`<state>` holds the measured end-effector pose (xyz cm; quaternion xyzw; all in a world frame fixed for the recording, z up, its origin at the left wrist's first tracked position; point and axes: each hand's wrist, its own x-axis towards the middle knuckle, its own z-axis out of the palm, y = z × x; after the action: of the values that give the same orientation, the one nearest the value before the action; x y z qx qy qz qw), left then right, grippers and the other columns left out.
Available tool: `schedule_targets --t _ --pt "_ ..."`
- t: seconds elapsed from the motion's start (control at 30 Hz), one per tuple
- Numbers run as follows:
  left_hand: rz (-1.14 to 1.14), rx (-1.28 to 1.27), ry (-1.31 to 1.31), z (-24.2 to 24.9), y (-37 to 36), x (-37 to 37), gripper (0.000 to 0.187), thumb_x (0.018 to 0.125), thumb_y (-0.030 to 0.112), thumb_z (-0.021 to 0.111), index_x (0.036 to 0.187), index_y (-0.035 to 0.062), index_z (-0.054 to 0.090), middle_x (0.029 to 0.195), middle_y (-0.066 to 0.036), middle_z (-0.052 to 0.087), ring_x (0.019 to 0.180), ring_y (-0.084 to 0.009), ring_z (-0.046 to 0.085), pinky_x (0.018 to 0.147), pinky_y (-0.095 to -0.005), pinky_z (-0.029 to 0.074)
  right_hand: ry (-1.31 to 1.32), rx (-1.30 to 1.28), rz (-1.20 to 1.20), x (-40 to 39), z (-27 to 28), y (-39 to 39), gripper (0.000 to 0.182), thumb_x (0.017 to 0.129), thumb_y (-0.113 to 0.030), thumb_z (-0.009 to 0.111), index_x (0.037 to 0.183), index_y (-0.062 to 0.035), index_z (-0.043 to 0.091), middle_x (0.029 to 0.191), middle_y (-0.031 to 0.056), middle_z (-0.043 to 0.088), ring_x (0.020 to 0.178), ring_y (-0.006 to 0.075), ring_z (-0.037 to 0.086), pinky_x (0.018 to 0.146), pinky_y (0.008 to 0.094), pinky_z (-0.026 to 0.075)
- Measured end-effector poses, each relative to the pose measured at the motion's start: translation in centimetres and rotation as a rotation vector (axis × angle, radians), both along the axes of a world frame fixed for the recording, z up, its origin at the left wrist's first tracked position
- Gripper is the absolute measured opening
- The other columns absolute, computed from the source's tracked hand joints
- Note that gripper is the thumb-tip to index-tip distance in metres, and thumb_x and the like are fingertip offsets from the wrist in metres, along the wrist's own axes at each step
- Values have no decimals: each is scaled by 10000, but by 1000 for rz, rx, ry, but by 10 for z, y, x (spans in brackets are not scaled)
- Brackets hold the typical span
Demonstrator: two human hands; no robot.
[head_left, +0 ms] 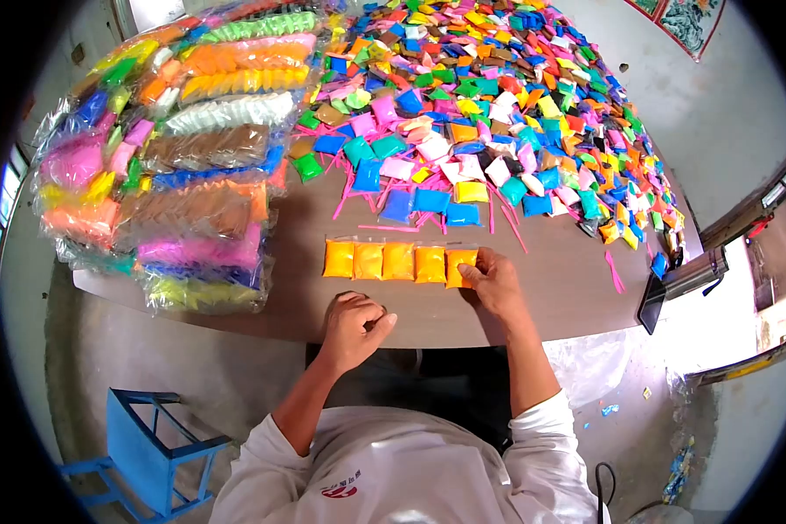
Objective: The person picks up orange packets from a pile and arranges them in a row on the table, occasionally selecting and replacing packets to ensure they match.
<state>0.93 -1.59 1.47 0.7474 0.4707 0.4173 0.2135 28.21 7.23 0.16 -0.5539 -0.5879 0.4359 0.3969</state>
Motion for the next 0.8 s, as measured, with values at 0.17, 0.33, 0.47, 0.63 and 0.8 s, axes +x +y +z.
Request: schedule_targets --t 0.17,0.33,0.47,0.63,0.8 --pt "-7 16 -2 1 1 2 217 821 164 734 684 29 635 687 -87 652 682 -297 613 774 -400 453 -313 137 -128 -9 33 -12 399 844 -137 773 1173 14 605 892 163 682 778 284 670 708 389 526" --pt "-5 46 0 3 0 1 187 806 132 746 688 33 640 710 -87 672 705 -292 630 783 -398 458 -229 248 -196 -5 29 -4 221 865 -111 728 1015 11 620 821 143 665 728 280 649 701 366 517" --pt "2 32 28 6 0 2 189 817 149 742 702 34 646 726 -92 680 730 -290 644 800 -395 460 -258 404 -230 -4 69 38 104 917 -73 660 960 21 648 778 142 655 690 236 632 677 328 506" --pt "6 31 35 3 1 1 174 823 149 743 721 33 663 748 -87 691 750 -278 654 812 -391 462 -472 846 -143 -4 73 154 157 899 -42 652 1041 21 672 915 181 714 801 317 693 716 375 538" --pt "20 -28 54 5 0 2 137 813 138 755 745 39 688 773 -68 707 790 -254 673 852 -378 471 -598 807 -162 -13 67 233 335 838 -63 652 1168 -4 664 1084 232 703 996 410 678 876 466 543"
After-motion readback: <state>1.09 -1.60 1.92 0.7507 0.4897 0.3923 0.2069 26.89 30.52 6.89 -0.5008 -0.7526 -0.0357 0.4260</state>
